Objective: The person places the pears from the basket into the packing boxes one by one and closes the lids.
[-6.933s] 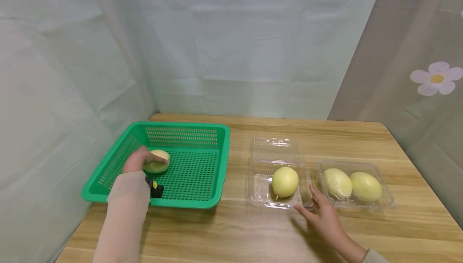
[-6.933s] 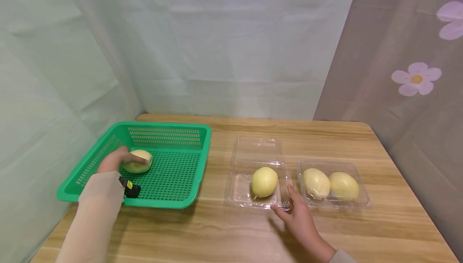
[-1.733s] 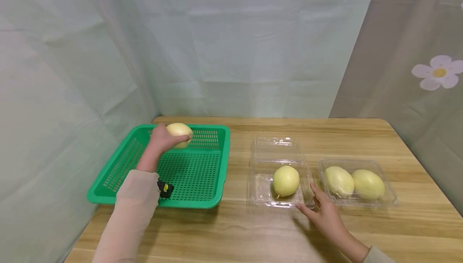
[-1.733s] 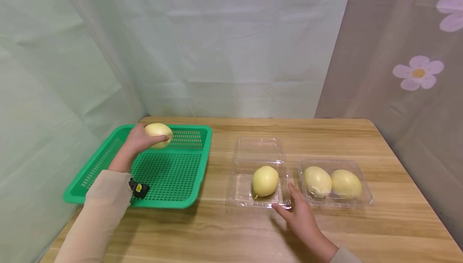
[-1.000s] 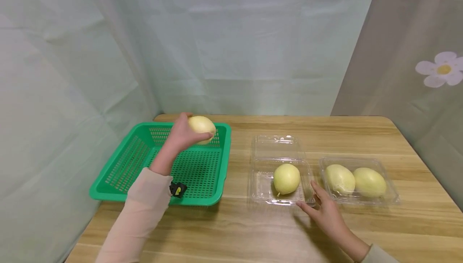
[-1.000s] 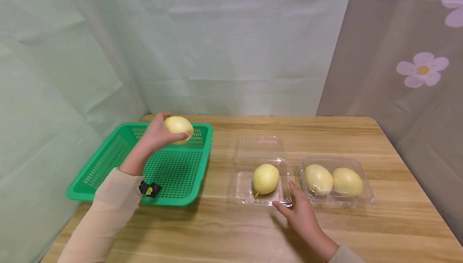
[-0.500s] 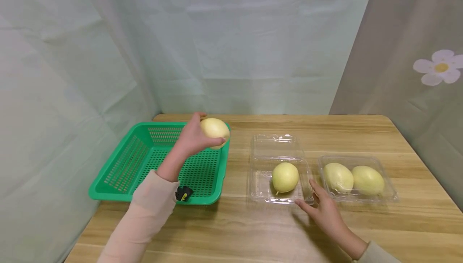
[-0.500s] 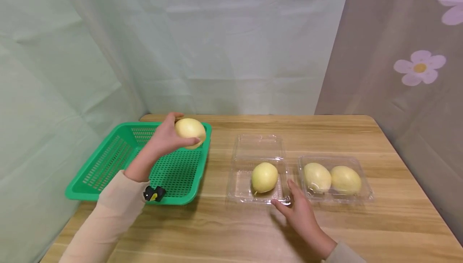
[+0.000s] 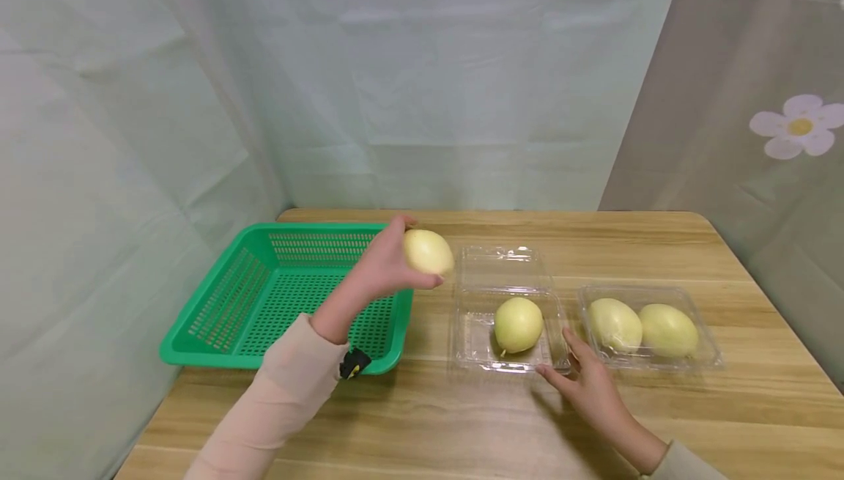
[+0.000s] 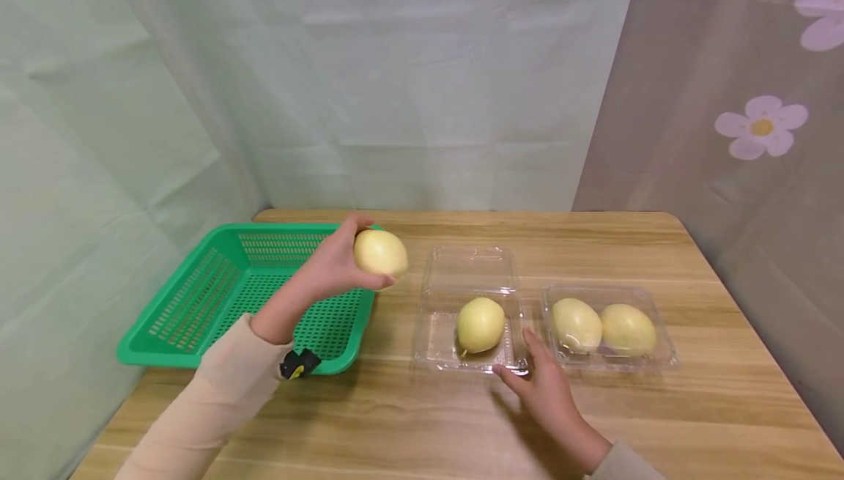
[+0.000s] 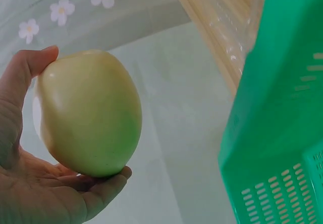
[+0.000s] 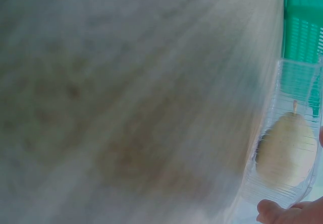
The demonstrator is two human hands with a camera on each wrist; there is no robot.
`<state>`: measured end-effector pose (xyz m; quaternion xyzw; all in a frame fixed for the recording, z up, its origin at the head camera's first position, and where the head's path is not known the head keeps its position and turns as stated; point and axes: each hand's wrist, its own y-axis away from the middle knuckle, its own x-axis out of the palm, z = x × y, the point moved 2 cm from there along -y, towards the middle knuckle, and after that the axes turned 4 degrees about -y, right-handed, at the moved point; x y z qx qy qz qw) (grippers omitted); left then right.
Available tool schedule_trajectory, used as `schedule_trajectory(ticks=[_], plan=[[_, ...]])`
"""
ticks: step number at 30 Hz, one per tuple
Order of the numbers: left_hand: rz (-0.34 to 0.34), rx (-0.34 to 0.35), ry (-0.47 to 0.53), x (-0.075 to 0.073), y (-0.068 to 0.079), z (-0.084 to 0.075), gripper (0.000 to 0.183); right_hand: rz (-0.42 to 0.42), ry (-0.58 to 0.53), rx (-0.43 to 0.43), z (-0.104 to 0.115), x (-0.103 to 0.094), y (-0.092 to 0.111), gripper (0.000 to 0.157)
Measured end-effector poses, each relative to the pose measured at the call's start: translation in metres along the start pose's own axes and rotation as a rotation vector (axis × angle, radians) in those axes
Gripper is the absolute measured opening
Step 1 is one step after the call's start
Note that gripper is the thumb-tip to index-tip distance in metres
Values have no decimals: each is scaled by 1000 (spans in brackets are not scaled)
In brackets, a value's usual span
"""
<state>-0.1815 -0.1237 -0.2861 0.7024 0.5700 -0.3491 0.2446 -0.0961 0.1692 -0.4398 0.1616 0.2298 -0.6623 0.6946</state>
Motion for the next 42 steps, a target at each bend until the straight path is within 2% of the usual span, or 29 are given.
schedule_trajectory(ticks=[10,16,24,32,42], plan=[[78,108,-27,20,3,-19,97,-5,3,-5,1,0,-2,82],[107,132,-54,34,4,-23,97,-4,15,-7,1,1,-3,82],[167,123,-72,55,4,-21,100,-4,14,-10,2,2,-2,81],[217,149,-98,71,2,-24,104,8,19,-6,4,0,-2,81],[242,98,-161,101,4,-21,107,5,13,2,2,2,-2,82]])
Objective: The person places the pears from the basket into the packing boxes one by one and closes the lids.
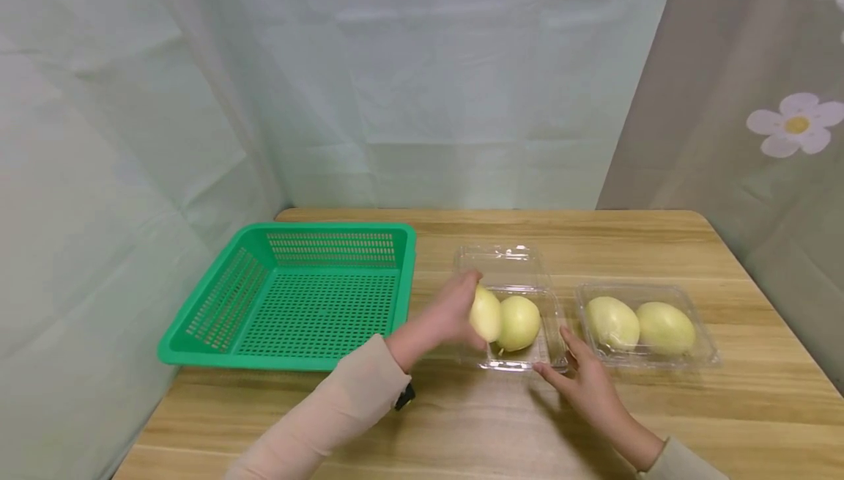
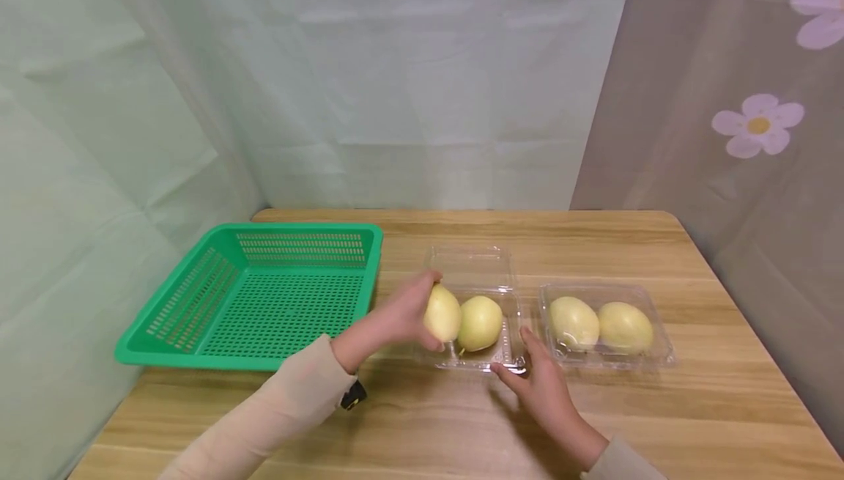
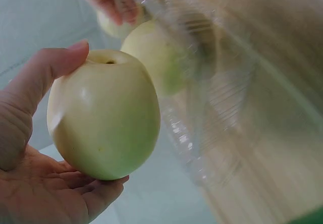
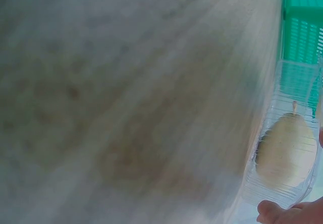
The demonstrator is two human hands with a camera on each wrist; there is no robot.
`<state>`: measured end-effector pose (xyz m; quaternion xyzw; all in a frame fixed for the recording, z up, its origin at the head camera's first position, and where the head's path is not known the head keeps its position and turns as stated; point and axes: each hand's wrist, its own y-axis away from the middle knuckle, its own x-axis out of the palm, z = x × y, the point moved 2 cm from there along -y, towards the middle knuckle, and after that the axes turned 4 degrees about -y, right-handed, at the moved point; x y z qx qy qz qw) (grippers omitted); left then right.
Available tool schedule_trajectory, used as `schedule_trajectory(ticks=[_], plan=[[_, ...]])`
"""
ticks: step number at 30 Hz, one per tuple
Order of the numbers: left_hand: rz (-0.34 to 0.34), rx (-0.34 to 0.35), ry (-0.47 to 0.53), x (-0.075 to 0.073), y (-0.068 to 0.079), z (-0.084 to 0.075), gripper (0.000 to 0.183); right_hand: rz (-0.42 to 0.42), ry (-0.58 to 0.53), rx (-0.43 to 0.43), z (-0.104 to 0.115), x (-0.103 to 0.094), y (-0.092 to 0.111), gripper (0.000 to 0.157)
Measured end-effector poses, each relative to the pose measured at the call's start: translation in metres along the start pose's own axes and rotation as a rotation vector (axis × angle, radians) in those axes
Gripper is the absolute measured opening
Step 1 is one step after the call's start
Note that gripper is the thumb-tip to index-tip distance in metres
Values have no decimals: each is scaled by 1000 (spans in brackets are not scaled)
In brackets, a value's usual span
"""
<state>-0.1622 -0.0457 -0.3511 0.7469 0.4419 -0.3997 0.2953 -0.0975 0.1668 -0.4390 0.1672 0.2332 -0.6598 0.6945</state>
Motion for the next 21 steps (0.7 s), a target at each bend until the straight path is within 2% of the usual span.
schedule_trajectory(ticks=[13,21], plan=[[-32,-30,5,20,-4,9,106,-6,0,-5,-2,1,0,81],[-20,-31,22,29,-9,13,102,-12,-1,-18,-1,1,-1,80]])
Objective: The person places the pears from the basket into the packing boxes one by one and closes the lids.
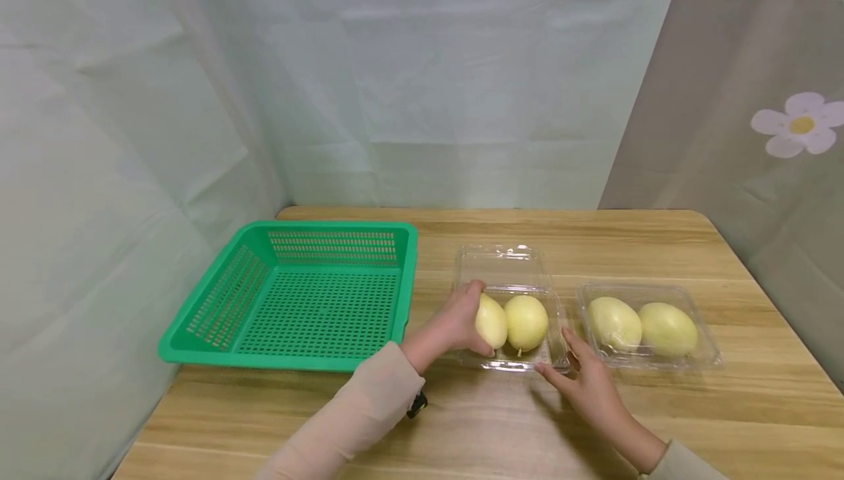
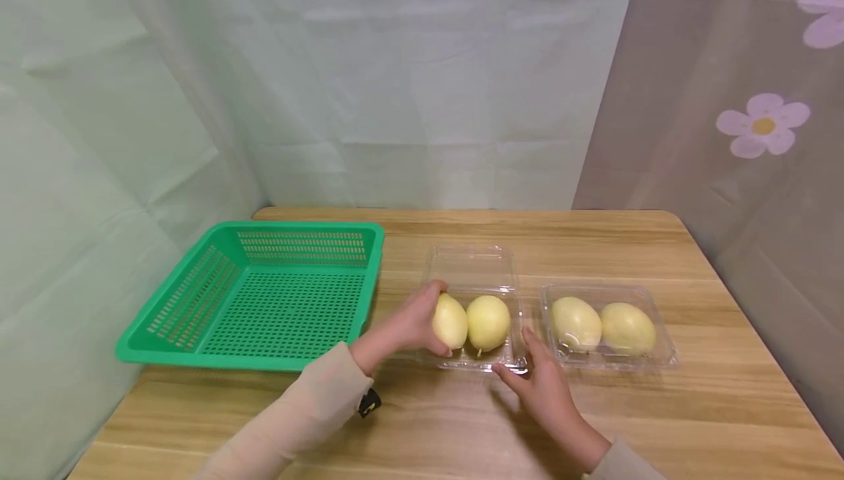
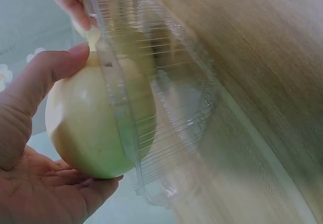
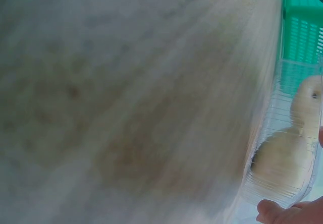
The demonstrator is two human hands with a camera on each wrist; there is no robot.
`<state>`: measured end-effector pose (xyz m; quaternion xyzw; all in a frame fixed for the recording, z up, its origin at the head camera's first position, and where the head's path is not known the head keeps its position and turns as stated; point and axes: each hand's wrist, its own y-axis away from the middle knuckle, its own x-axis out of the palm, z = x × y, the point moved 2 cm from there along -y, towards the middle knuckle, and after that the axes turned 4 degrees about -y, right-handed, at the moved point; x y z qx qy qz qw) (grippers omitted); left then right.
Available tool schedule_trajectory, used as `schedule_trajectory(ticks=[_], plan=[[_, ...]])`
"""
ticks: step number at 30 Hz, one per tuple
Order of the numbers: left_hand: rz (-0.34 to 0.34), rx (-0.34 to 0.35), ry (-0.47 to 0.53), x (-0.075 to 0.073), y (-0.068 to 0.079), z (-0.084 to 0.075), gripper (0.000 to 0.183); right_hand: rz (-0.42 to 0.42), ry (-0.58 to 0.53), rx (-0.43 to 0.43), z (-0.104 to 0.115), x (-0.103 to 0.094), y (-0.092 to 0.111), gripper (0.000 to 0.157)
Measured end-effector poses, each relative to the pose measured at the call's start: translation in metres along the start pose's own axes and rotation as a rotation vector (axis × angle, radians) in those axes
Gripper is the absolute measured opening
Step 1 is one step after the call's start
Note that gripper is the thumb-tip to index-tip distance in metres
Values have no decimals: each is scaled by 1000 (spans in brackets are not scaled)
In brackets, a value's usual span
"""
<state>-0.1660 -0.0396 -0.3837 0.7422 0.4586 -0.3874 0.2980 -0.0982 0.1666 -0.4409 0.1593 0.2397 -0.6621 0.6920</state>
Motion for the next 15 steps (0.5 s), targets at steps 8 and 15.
schedule_trajectory(ticks=[8,15], plan=[[36,3,-30,8,-5,1,104,-1,-28,-8,1,1,0,80],[47,-13,-72,14,-8,1,102,-9,-13,-26,1,1,0,79]])
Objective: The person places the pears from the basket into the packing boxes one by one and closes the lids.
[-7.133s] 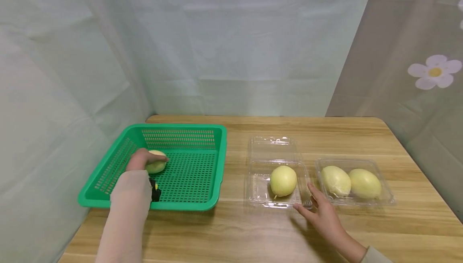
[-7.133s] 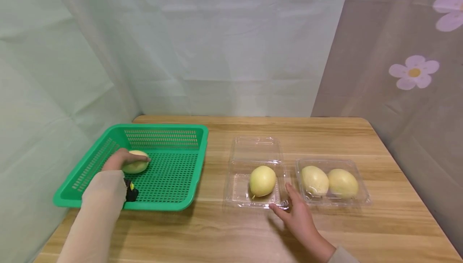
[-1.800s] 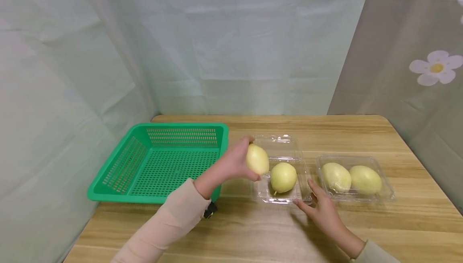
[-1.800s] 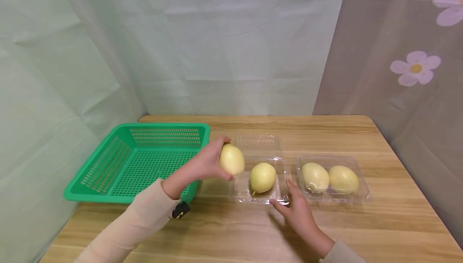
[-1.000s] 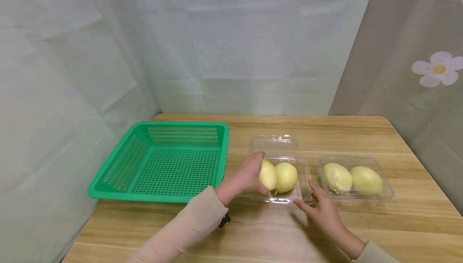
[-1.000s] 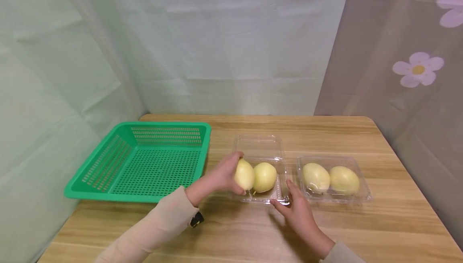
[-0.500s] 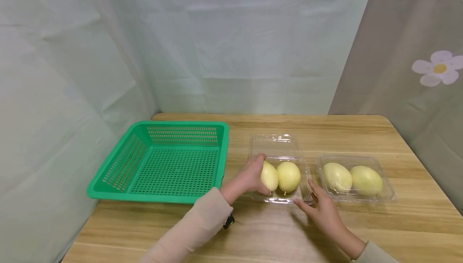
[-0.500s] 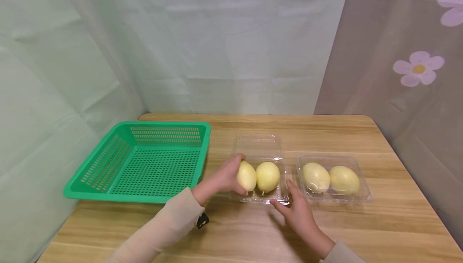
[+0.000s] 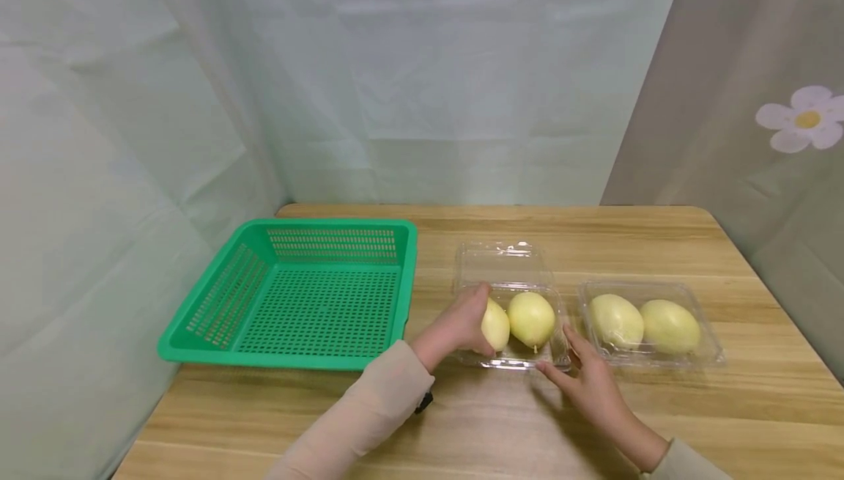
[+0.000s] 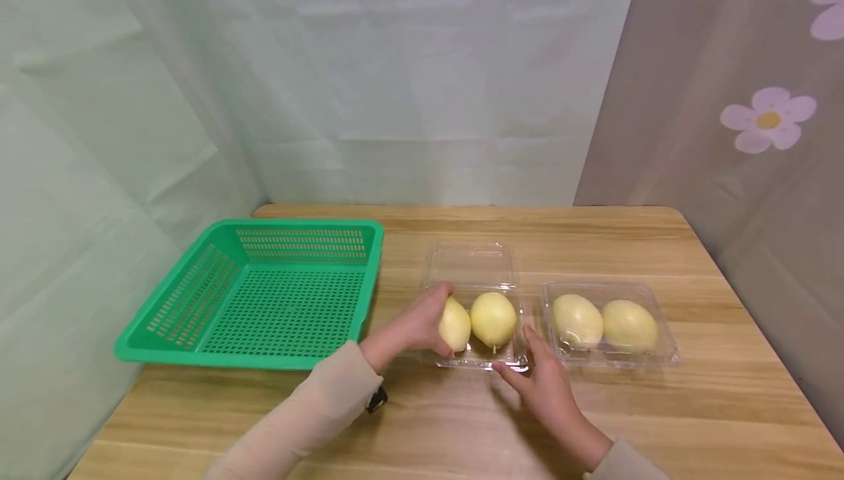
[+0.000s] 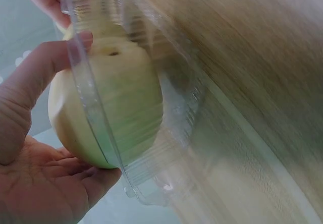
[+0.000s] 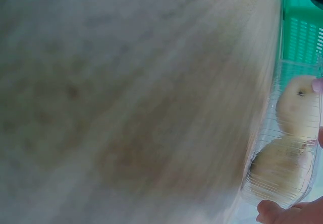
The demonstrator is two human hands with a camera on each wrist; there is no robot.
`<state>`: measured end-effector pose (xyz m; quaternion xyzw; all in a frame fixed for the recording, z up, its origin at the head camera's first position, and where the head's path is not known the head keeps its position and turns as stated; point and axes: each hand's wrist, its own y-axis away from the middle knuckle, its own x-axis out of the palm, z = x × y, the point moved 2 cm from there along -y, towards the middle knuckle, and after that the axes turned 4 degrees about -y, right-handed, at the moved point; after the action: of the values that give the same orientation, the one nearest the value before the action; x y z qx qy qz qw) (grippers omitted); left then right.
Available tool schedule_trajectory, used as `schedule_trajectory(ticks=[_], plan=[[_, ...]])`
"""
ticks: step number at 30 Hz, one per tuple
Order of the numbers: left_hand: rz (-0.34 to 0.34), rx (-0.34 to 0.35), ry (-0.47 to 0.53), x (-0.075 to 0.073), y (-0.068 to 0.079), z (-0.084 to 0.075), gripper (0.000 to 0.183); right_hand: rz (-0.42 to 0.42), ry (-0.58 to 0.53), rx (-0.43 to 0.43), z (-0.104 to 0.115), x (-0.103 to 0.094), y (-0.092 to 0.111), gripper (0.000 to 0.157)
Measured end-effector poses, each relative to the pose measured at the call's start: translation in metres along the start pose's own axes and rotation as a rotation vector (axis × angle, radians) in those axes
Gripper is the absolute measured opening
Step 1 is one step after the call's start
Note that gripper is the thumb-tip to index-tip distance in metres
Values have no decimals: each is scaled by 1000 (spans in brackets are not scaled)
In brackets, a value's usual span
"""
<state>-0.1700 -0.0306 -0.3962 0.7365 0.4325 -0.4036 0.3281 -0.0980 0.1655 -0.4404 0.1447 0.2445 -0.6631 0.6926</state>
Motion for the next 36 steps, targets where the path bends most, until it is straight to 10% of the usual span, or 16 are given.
schedule_trajectory(ticks=[36], plan=[[102,-48,70,3,-1,-1,99,42,8,56,3,-4,0,81]])
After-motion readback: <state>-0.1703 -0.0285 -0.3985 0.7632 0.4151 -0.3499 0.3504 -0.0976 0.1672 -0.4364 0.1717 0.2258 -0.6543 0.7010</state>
